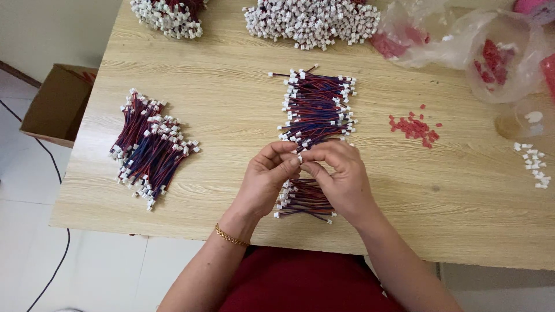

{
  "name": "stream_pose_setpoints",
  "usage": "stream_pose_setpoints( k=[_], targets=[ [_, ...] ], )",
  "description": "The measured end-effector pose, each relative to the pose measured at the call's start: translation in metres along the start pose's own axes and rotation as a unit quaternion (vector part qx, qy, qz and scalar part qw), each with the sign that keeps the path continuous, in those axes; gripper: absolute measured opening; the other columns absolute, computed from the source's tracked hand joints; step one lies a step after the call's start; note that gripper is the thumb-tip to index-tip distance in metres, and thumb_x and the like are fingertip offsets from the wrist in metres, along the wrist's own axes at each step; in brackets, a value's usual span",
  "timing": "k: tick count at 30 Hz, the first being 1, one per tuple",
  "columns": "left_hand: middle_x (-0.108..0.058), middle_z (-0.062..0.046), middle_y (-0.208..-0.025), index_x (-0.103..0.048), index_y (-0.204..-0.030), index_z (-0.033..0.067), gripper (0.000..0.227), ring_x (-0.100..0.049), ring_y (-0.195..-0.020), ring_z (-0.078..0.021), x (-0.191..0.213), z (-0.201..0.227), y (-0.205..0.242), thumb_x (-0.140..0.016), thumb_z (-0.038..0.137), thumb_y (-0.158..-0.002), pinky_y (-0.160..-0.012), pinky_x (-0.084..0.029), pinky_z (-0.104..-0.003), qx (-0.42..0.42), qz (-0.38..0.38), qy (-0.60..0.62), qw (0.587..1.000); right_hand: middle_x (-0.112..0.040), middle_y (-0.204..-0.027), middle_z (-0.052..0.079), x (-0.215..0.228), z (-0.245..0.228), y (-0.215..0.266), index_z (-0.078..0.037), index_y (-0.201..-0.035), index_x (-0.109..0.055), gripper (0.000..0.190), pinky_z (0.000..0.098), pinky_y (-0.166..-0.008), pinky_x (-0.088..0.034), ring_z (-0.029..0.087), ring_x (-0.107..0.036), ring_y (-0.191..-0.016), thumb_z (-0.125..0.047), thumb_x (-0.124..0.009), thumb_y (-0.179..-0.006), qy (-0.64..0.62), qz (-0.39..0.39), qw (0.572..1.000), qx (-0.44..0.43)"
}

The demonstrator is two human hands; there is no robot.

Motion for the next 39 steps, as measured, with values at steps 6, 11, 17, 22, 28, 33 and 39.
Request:
stream_pose_setpoints(
  k=[6, 11, 17, 22, 28, 33, 39],
  targets=[
    [-0.066, -0.009, -0.081, -0.062, -0.112, 0.0003, 0.027, -0.068, -0.073, -0.0152, 0.002, -0.003, 0.002, -0.069, 0.001, -0.086, -0.067, -0.06, -0.026, 0.016, -0.011, 0.037, 0.999, -0.073, -0.084, 0.005, 0.001, 0.014, 0.006, -0.009, -0.095, -0.074, 0.016, 0.0362, -0.084, -0.05, 0.02, -0.069, -0.083, -0.006, -0.078, -0.079, -0.079, 0.01, 0.994, -0.074],
    [-0.066, -0.009, -0.08, -0.062, -0.11, 0.0001, 0.025, -0.068, -0.072, -0.0155, -0.002, 0.001, 0.002, -0.069, 0.001, -0.086, -0.066, -0.059, -0.027, 0.012, -0.021, 0.02, 1.0, -0.072, -0.08, 0.007, -0.004, 0.012, 0.006, -0.008, -0.089, -0.075, 0.013, 0.0357, -0.081, -0.051, 0.02, -0.069, -0.08, -0.006, -0.08, -0.078, -0.097, 0.038, 0.993, -0.062],
    [-0.067, -0.009, -0.081, -0.063, -0.108, 0.0004, 0.022, -0.067, -0.073, -0.0134, -0.003, 0.009, -0.002, -0.068, 0.001, -0.087, -0.068, -0.058, -0.025, -0.013, -0.021, -0.013, 1.0, -0.071, -0.081, 0.008, -0.007, 0.016, 0.004, -0.007, -0.089, -0.076, 0.011, 0.0342, -0.078, -0.052, 0.019, -0.069, -0.079, -0.004, -0.079, -0.079, -0.108, 0.044, 0.992, -0.058],
    [-0.066, -0.01, -0.08, -0.061, -0.11, -0.0002, 0.025, -0.067, -0.071, -0.0153, 0.004, 0.006, -0.005, -0.069, -0.002, -0.086, -0.067, -0.058, -0.026, -0.015, -0.022, 0.008, 1.0, -0.072, -0.085, 0.01, -0.007, 0.028, 0.006, -0.005, -0.094, -0.076, 0.014, 0.0344, -0.076, -0.054, 0.017, -0.068, -0.081, -0.001, -0.076, -0.081, -0.148, 0.0, 0.986, -0.075],
    [-0.066, -0.012, -0.078, -0.062, -0.109, -0.0013, 0.03, -0.068, -0.071, -0.0153, -0.003, 0.017, 0.0, -0.072, -0.004, -0.081, -0.069, -0.06, -0.029, 0.002, -0.082, -0.042, 0.996, -0.07, -0.081, 0.007, -0.015, 0.05, 0.019, 0.003, -0.095, -0.072, 0.012, 0.0288, -0.073, -0.055, 0.011, -0.061, -0.078, -0.001, -0.073, -0.084, -0.287, -0.033, 0.935, -0.205],
    [-0.067, -0.006, -0.081, -0.066, -0.108, 0.0027, 0.027, -0.065, -0.076, -0.0093, -0.013, 0.023, 0.016, -0.074, 0.004, -0.082, -0.072, -0.057, -0.025, 0.03, -0.116, -0.146, 0.982, -0.064, -0.069, 0.002, -0.026, 0.051, 0.028, -0.003, -0.087, -0.071, 0.009, 0.0225, -0.058, -0.052, 0.006, -0.056, -0.06, -0.002, -0.076, -0.08, -0.282, -0.084, 0.927, -0.232],
    [-0.065, -0.005, -0.081, -0.066, -0.111, 0.0031, 0.028, -0.062, -0.076, -0.009, 0.002, 0.015, 0.011, -0.071, 0.0, -0.083, -0.072, -0.055, -0.023, 0.021, -0.111, -0.214, 0.97, -0.063, -0.063, 0.002, -0.031, 0.046, 0.024, -0.003, -0.088, -0.072, 0.007, 0.0201, -0.055, -0.045, 0.006, -0.053, -0.056, -0.002, -0.074, -0.081, -0.243, -0.11, 0.933, -0.242]
  ],
)
Point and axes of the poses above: each hand's wrist, its own y-axis away from the middle knuckle, its own x-axis out of the back of the hand, z = x × y, the point moved 6 cm from there along -y, towards the middle knuckle
